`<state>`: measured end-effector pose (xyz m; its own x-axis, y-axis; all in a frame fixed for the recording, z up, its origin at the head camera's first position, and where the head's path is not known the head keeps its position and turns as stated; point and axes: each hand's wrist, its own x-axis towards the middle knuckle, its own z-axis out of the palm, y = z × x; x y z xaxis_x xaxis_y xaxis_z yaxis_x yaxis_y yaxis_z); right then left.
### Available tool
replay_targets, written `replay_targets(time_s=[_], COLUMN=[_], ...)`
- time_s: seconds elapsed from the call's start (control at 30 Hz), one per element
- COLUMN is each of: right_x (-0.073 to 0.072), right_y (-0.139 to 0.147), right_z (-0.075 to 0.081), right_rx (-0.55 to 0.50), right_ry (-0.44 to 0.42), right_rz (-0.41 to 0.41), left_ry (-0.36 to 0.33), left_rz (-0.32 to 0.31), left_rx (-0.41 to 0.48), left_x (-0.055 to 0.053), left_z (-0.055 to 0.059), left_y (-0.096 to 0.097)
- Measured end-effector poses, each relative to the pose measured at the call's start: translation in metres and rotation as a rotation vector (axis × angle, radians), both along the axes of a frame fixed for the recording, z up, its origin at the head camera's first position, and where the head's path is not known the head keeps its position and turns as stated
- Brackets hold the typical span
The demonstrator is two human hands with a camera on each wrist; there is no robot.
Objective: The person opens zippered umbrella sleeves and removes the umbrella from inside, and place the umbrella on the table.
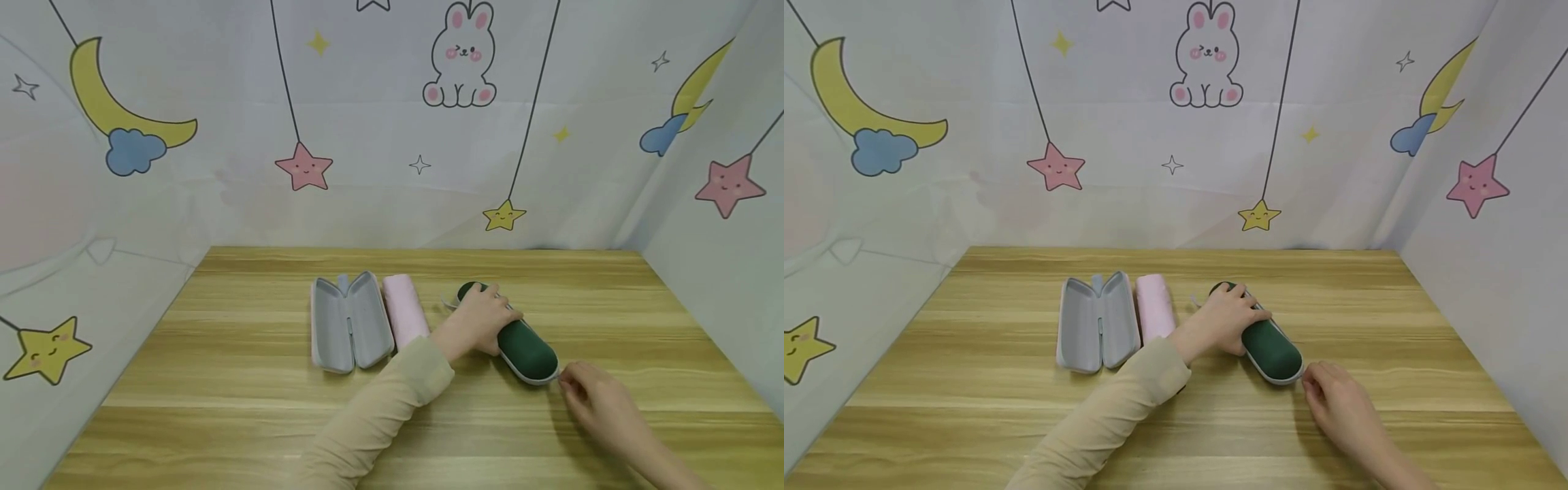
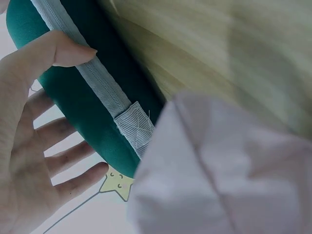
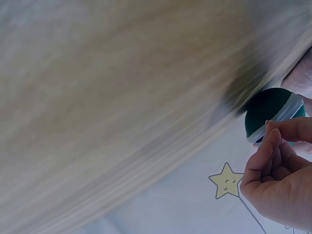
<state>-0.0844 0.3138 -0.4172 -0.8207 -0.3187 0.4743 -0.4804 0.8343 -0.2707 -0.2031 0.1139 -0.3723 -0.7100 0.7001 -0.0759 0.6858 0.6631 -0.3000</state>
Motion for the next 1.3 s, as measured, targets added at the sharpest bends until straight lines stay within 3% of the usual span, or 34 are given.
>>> replay_targets(time_s=[0.53, 0.77, 1.3], right_x=[0.0003, 0.0008, -0.0022], right_y=[0.0041, 0.0004, 0.0024], right_z=[-0.0008, 0.0009, -0.0007], right_rx=[-0.002, 0.028, 0.014], right_ry=[0.029, -0.026, -0.016], right_rz=[-0.015, -0.018, -0.031], left_ry=[0.028, 0.012, 0.050], left_rz=[-0.004, 0.034, 0.054], left_rx=[0.028, 0.054, 0.027], left_x=[0.0010, 0.0025, 0.0054], left_z=[-0.0020, -0.0031, -0.0023], left_y=[0.0032, 0.0053, 0.0052])
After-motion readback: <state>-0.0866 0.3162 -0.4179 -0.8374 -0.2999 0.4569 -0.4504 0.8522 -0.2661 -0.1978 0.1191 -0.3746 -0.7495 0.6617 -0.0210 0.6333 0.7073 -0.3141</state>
